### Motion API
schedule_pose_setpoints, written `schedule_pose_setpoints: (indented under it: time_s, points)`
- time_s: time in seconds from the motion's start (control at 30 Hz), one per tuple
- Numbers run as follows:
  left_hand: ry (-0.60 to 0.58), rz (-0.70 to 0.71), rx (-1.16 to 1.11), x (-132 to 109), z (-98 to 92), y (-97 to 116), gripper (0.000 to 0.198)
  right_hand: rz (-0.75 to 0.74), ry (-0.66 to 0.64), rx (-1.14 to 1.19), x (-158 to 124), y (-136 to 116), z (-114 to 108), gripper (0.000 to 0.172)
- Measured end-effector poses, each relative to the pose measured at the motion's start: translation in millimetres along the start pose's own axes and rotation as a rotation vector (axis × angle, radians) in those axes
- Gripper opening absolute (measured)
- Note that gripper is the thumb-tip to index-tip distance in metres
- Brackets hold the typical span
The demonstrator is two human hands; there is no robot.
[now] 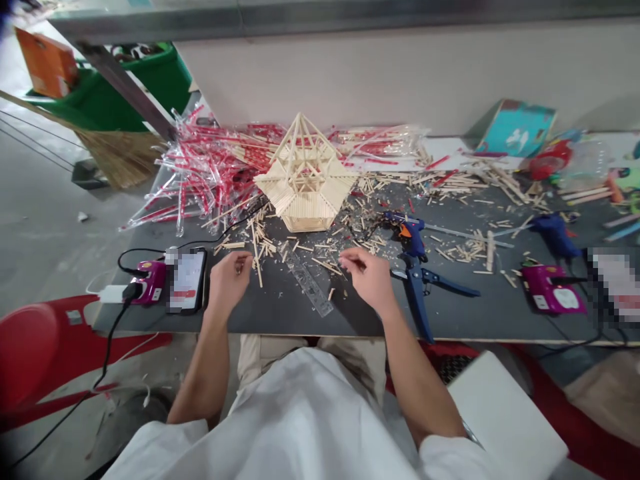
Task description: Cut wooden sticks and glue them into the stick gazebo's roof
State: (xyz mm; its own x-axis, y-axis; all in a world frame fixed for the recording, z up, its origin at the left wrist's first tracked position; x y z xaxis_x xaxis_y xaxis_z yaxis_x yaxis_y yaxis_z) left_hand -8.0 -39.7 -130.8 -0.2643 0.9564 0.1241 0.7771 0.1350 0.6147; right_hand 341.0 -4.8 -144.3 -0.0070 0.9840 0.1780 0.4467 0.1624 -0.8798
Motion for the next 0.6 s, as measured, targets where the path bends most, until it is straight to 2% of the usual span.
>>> schedule_pose_setpoints:
  time_s: [0.13,0.23,0.37,0.47,0.6]
  points:
    - [-0.024,-0.037,0.102,-24,10.4,-5,0.023,-0.020,0.033,-0.045,-29,4,9,0.018]
    - [-0.050,-0.072,0.174,-26,20.3,-5,0.028,-0.029,0.113,-0.076,-41,4,7,0.014]
    - [-0.066,-0.091,0.245,-25,23.9,-4,0.028,-0.004,0.214,-0.135,-56,4,-2,0.012]
    - [-0.066,-0.056,0.252,-26,23.8,6,0.020,0.008,0.241,-0.234,-67,2,-6,0.015]
    - [-0.087,0.086,0.255,-20,28.9,33,0.025,-0.114,0.157,-0.240,-78,-10,3,0.013]
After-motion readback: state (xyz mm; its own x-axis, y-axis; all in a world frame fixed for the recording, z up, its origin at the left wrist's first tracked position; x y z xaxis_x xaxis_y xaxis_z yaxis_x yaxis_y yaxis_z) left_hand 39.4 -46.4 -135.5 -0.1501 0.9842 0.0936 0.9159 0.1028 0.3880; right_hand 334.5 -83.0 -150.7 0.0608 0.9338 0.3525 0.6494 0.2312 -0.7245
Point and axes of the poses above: each hand's wrist, its own x-axis towards the middle knuckle, its own z-axis out of the palm, y = z × x, the point moved 7 cm from there along x, towards the middle knuckle, and after that the axes turned 4 degrees about y, right-handed, at the moved point
